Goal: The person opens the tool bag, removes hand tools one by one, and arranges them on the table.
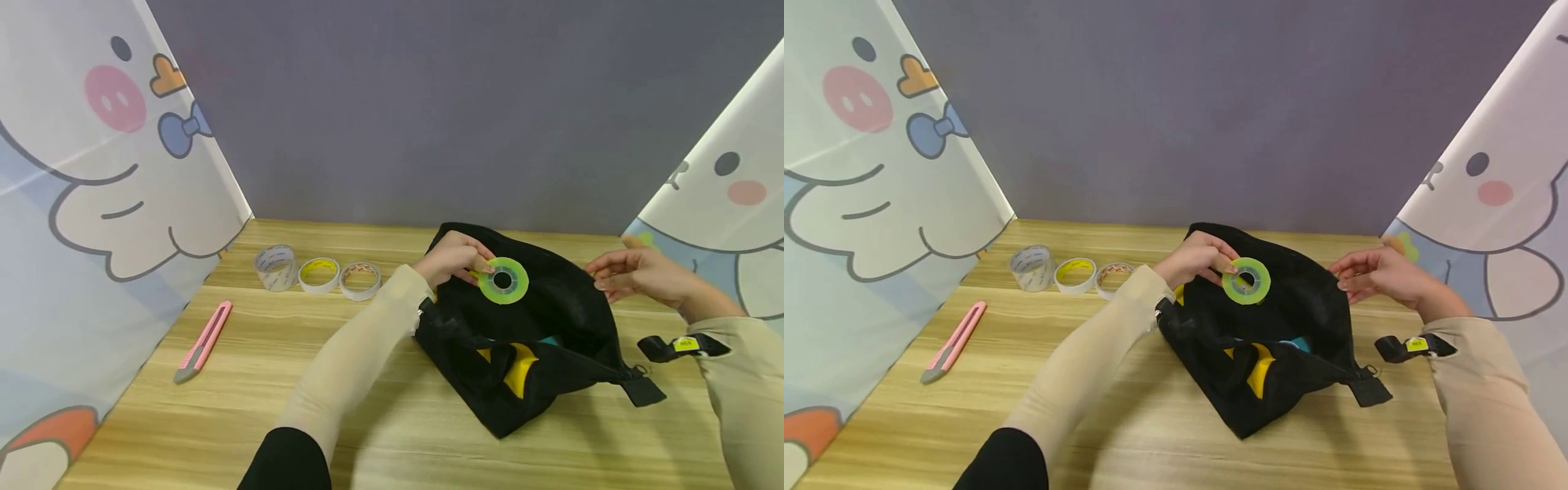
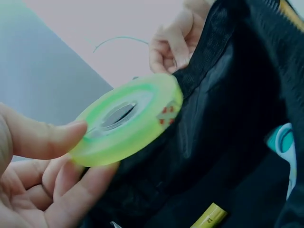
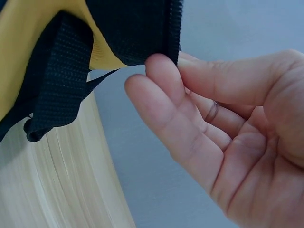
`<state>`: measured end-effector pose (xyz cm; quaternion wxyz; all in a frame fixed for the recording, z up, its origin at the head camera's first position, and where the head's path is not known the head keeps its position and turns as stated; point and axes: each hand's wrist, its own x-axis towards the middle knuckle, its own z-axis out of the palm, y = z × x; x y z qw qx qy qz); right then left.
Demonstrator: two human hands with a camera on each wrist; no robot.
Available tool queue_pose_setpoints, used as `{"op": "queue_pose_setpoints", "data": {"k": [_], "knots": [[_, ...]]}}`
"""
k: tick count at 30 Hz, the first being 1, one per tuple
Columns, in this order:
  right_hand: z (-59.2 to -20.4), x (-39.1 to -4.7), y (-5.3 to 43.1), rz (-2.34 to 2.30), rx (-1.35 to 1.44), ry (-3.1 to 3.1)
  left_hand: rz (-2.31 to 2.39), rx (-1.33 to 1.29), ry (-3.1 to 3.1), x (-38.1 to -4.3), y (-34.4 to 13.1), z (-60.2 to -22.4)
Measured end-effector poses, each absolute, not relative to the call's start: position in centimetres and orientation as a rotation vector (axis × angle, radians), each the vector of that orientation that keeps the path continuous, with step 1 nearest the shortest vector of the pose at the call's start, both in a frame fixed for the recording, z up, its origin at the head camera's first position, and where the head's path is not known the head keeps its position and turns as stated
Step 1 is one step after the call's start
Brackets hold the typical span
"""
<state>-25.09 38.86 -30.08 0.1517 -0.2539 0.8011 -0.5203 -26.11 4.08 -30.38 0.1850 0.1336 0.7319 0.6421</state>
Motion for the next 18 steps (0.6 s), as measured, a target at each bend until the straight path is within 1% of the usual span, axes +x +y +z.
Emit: {"op": "queue_pose_setpoints", "data": {"k": [6, 18], "knots": [[-30.2, -25.2, 39.0, -1.518, -0.745, 2.262, 1.895, 0.321, 2.099, -25.2, 3.1, -30.2], [-30.2, -25.4, 39.1, -1.524, -0.755, 2.206, 2.001, 0.303, 2.071, -23.1, -1.0, -30.9]]}}
